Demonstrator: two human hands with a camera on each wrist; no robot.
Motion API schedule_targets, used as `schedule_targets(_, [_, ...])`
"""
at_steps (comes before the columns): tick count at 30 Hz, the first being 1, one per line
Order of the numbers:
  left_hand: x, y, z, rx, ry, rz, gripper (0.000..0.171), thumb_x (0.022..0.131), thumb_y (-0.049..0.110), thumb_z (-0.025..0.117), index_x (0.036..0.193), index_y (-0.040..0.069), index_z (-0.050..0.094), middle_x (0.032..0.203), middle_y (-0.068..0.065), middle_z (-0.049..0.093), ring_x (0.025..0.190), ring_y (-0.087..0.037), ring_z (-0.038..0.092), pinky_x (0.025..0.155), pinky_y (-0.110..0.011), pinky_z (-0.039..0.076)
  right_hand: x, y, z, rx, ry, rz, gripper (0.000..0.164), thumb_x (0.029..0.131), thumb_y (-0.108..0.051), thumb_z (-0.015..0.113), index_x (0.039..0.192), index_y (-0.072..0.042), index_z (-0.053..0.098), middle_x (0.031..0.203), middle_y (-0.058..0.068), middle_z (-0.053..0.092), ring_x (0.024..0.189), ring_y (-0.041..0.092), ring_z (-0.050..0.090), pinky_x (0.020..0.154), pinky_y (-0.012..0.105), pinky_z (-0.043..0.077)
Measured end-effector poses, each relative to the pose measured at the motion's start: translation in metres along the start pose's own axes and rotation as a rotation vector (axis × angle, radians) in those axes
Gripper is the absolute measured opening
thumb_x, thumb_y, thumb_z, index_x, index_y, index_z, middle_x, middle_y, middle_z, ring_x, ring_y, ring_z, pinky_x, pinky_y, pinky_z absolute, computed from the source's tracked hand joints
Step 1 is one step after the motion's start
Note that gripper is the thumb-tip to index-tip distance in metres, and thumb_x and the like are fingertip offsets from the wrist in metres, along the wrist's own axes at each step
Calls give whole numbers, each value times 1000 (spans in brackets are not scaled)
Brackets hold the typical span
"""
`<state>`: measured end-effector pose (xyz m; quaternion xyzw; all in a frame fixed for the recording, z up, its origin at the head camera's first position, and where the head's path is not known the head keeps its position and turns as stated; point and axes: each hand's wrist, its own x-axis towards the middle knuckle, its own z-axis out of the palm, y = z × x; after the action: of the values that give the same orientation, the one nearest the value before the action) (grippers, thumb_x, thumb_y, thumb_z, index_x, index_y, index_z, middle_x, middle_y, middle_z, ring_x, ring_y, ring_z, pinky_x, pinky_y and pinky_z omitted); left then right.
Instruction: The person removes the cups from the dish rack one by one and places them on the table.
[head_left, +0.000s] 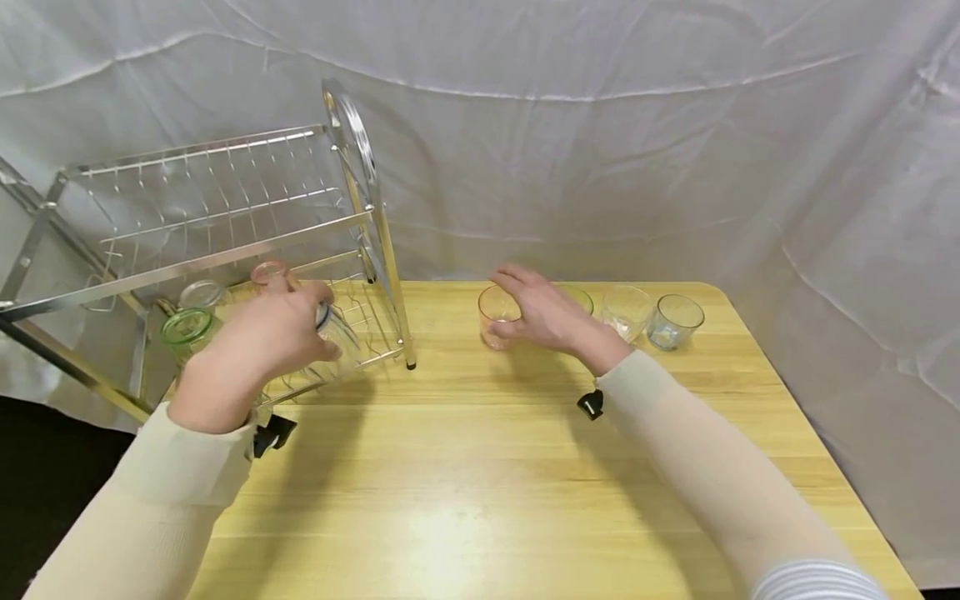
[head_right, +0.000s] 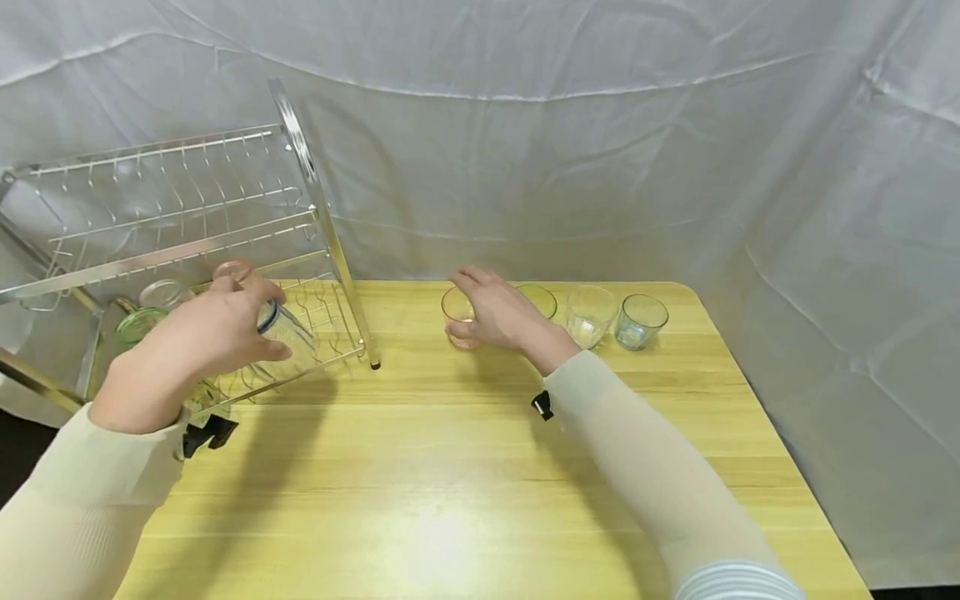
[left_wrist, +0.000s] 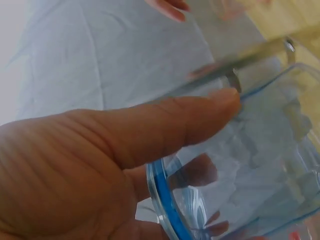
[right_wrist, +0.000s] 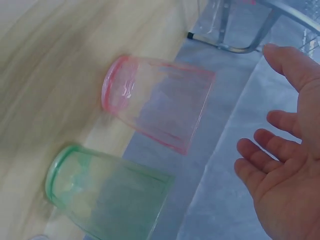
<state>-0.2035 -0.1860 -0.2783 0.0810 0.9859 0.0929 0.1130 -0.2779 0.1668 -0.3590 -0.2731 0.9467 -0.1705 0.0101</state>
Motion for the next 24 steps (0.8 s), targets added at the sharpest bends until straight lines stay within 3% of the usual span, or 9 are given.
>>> schedule_targets(2, [-4, 4, 3, -36, 3, 31, 81, 88, 39, 83, 153, 7, 46, 145, -42, 38, 102, -52, 65, 82, -70, 54, -5, -1, 2, 16, 25, -4, 86, 94, -48, 77, 163, -12, 39, 169, 12, 36, 155, 35, 37, 123, 53, 39])
schedule_targets(8, [-11, 17, 16, -157, 27, 106, 74, 88, 41, 83, 149, 14, 51, 141, -31, 53, 123, -48, 58, 95, -69, 50, -19, -5, 11, 80, 65, -21, 84, 95, -47, 76, 162, -11, 41, 168, 15, 37, 155, 37, 37, 125, 56, 35])
schedule_targets(18, [-5, 33, 49, -406, 89, 140, 66, 88, 44, 86, 142, 23, 56, 128, -18, 59, 115, -35, 57, 90, -55, 50, -48, -3, 23, 172, 173, -50, 81, 96, -43, 77, 161, -12, 42, 168, 14, 39, 155, 37, 37, 123, 61, 36])
schedule_targets(24, [3, 36, 78, -637, 77, 167, 67, 88, 35, 88, 144, 23, 53, 146, -17, 51, 124, -39, 58, 92, -52, 54, -64, -5, 32, 295, 208, -44, 80, 93, -38, 81, 160, -14, 44, 165, 14, 43, 155, 38, 38, 124, 62, 34])
